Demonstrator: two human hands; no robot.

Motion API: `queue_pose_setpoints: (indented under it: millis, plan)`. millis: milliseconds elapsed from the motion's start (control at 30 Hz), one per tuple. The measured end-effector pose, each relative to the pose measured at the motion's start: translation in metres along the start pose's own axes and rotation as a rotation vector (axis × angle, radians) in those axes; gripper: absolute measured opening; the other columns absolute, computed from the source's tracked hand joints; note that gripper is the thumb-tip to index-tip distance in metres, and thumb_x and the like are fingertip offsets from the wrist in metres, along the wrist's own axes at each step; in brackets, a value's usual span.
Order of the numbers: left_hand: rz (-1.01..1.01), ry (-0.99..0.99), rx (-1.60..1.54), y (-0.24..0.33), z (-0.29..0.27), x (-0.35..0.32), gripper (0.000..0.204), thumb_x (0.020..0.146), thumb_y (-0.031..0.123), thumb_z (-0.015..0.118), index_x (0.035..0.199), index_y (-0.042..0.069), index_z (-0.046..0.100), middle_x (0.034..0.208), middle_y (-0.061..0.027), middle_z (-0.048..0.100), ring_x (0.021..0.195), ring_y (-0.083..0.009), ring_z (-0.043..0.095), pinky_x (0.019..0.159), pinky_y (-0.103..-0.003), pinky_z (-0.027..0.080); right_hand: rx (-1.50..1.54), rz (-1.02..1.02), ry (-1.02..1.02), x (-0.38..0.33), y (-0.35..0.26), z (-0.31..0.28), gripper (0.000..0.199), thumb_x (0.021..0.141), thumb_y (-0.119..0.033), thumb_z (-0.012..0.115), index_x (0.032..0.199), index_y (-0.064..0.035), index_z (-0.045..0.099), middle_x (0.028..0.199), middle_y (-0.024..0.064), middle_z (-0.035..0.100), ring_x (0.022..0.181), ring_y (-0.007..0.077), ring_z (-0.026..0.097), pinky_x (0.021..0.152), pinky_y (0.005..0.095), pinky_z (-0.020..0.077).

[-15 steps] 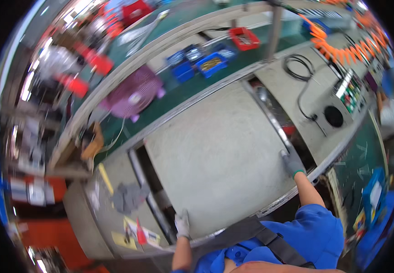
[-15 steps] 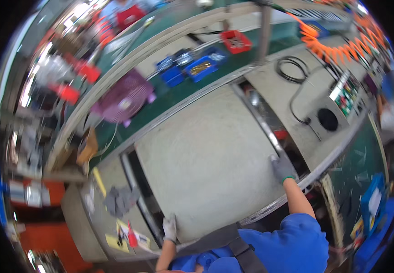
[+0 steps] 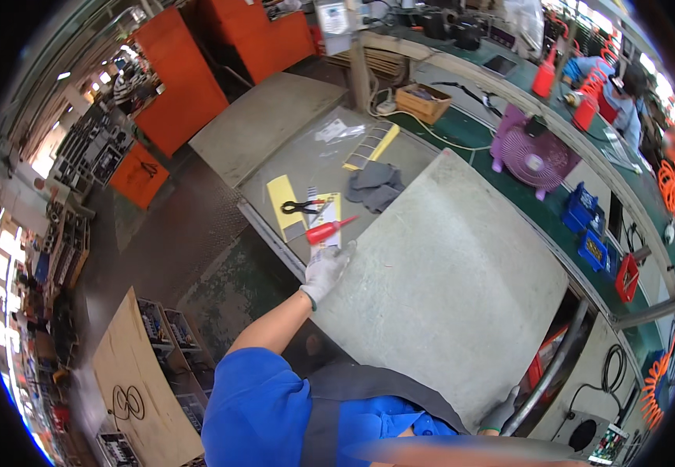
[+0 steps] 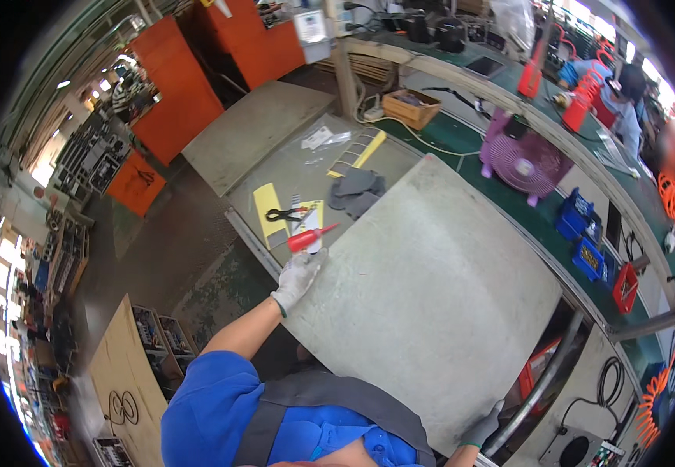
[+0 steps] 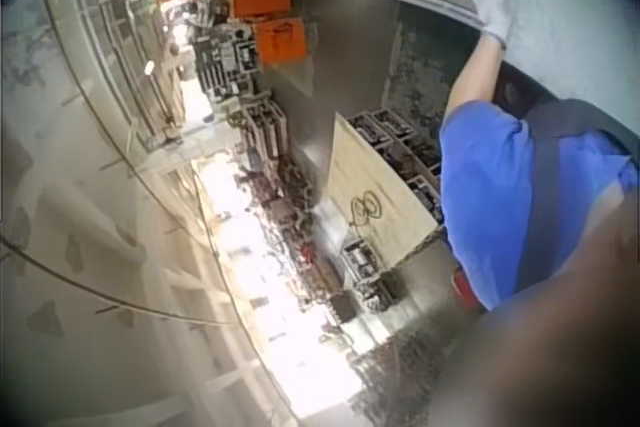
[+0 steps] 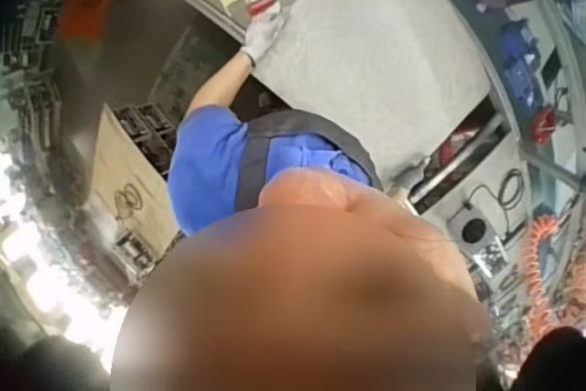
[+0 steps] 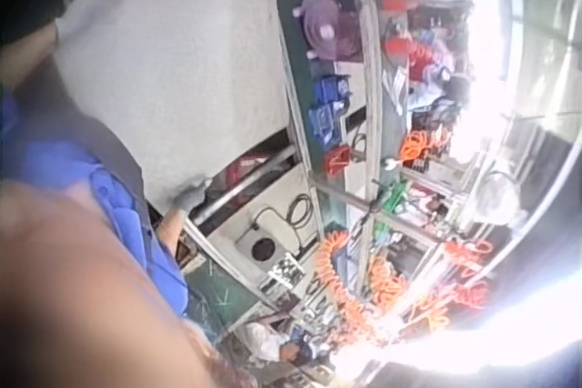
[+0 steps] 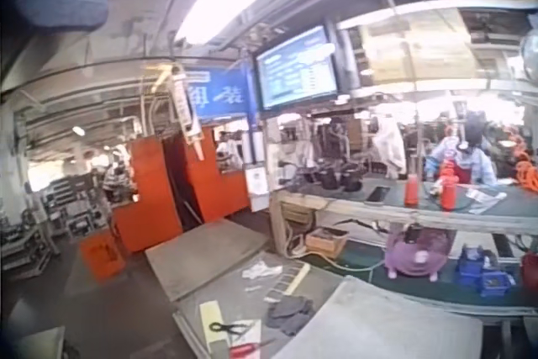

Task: Assembling, wiring, and labeling an electronic power unit at an industrial workstation.

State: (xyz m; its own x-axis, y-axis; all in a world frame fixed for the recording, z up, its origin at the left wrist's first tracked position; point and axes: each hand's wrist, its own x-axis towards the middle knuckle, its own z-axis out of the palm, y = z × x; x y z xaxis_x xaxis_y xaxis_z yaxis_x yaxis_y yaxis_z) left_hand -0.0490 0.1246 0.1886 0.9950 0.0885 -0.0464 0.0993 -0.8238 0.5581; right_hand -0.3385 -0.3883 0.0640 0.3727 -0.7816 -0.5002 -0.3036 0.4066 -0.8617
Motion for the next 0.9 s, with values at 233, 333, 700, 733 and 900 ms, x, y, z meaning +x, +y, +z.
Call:
queue_pose_setpoints:
  millis: [233,333,700,733,900]
  plan:
    - [-0.431,0.278,-0.424,-0.175,-0.078,-0.038,0.068,0.096,0.059,0.051,0.073,-0.003,0.066,0.072,-0.0265,0.062,0.075,-0.0453,0.060,0.069,-0.051,0.044,-0.203,-0.413,-0.259,-0.055,-0.047,0.175,0.068,0.094,-0.055,0.063,0.121,0.0076,0.066,0.105,0.0093,0.068,0.092,0.0180,0.061,0.084,0.0306,0.0483]
    - [-0.477,0.478,-0.506,-0.284,-0.111,-0.050,0.063,0.097,0.053,0.056,0.074,-0.006,0.064,0.069,-0.0245,0.061,0.065,-0.0369,0.058,0.065,-0.047,0.043,-0.451,-0.477,-0.369,-0.116,-0.046,0.268,0.053,0.097,-0.048,0.063,0.106,0.0035,0.071,0.078,-0.0016,0.061,0.065,0.0102,0.050,0.063,0.0269,0.0414]
    - [-0.771,0.741,-1.182,-0.506,-0.246,-0.051,0.035,0.093,0.030,0.073,0.075,0.003,0.060,0.076,0.0020,0.057,0.068,-0.0104,0.050,0.064,-0.030,0.044,-0.944,-0.939,-0.514,-0.296,-0.017,0.640,0.067,0.092,-0.057,0.058,0.112,0.0057,0.069,0.108,0.0252,0.071,0.105,0.0361,0.067,0.092,0.0419,0.0495]
    - [-0.741,0.722,-1.246,-0.519,-0.252,-0.037,0.030,0.092,0.027,0.073,0.081,0.002,0.062,0.080,0.0007,0.059,0.070,-0.0108,0.052,0.066,-0.030,0.046,-1.019,-0.942,-0.598,-0.299,-0.015,0.680,0.068,0.091,-0.057,0.058,0.117,0.0057,0.069,0.113,0.0276,0.070,0.111,0.0378,0.067,0.096,0.0420,0.0495]
    - [-0.706,0.488,-1.057,-0.585,-0.277,0.066,0.021,0.095,0.018,0.062,0.099,-0.002,0.064,0.093,-0.0054,0.064,0.077,-0.0171,0.060,0.072,-0.033,0.052,-1.241,-0.907,-0.733,-0.352,0.000,0.885,0.057,0.089,-0.045,0.065,0.126,-0.0010,0.065,0.133,0.0222,0.063,0.123,0.0378,0.059,0.107,0.0419,0.0450]
